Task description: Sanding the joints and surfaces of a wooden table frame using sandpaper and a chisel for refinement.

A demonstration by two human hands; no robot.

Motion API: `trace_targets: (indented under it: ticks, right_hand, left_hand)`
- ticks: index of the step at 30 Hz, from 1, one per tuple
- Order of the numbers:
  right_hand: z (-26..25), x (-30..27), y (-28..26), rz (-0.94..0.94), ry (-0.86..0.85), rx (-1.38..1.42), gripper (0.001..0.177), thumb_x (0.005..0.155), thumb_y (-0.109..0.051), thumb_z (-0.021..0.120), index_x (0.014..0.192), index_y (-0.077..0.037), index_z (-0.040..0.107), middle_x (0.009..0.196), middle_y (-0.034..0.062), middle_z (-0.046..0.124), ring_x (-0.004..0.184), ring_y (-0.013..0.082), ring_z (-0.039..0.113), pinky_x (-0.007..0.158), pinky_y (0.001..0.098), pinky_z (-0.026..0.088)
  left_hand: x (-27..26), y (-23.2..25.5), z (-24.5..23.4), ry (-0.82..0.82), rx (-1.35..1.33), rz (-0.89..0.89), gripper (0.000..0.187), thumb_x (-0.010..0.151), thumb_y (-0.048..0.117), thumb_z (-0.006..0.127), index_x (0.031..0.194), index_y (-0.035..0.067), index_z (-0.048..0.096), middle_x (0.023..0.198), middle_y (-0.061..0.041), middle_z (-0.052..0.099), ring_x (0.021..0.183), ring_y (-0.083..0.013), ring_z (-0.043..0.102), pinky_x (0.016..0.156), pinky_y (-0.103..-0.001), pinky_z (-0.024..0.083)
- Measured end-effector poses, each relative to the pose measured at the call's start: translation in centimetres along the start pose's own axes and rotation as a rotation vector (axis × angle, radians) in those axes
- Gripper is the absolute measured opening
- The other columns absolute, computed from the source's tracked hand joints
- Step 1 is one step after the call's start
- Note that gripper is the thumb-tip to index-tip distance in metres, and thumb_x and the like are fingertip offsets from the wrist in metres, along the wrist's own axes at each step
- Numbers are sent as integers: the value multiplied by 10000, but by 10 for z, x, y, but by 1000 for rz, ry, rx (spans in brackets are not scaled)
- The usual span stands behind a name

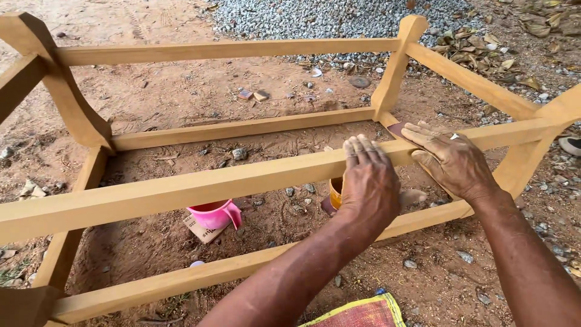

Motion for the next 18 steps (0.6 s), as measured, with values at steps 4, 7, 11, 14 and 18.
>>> trace_targets:
  ticks: [4,7,11,14,18]
  right_hand:
    - [6,1,8,157,-210,-54,633,906,-469,670,1505,-315,533,1459,65,585,1237,304,620,1128,464,450]
    - [3,0,7,-102,-50,-11,610,892,-294,646,1487,-238,524,1521,58,598,1356,306,581,1163,486,391]
    - [27,-8,49,63,-175,-106,655,811,-320,758,1428,-244,554,1454,86,604,1290,307,582,1117,510,376]
    - [28,-14,82,178,-281,-77,677,787,-197,725,1443,-237,563,1443,51,654,1290,252,629,1168,436,452]
    - [-3,-13,103,668,-439,230,383,1033,-394,602,1359,-216,694,1382,74,711,1225,246,697,1133,449,532]
  left_hand:
    - [32,27,12,1,-59,46,956,1017,608,376,1477,-221,246,1547,-461,258,1464,-561,262,1215,-547,222]
    - [62,48,43,110,-116,55,752,1028,396,329,1492,-193,268,1559,-427,268,1469,-552,281,1231,-554,228]
    - [67,63,32,25,-145,74,823,989,470,322,1484,-182,240,1560,-425,214,1479,-538,230,1239,-542,193]
    - [85,80,39,81,-289,130,762,1013,431,324,1490,-162,290,1579,-415,255,1534,-512,213,1285,-522,172]
    - [67,113,26,-57,-849,394,756,1026,470,325,1534,-89,345,1468,-373,445,1365,-475,430,1126,-547,374]
Point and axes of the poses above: each hand's wrist, its own x-axis towards the middle knuckle, its own z-axis out of the palm, y = z × x, the point moved 4 cm from there along x, towards the middle knuckle
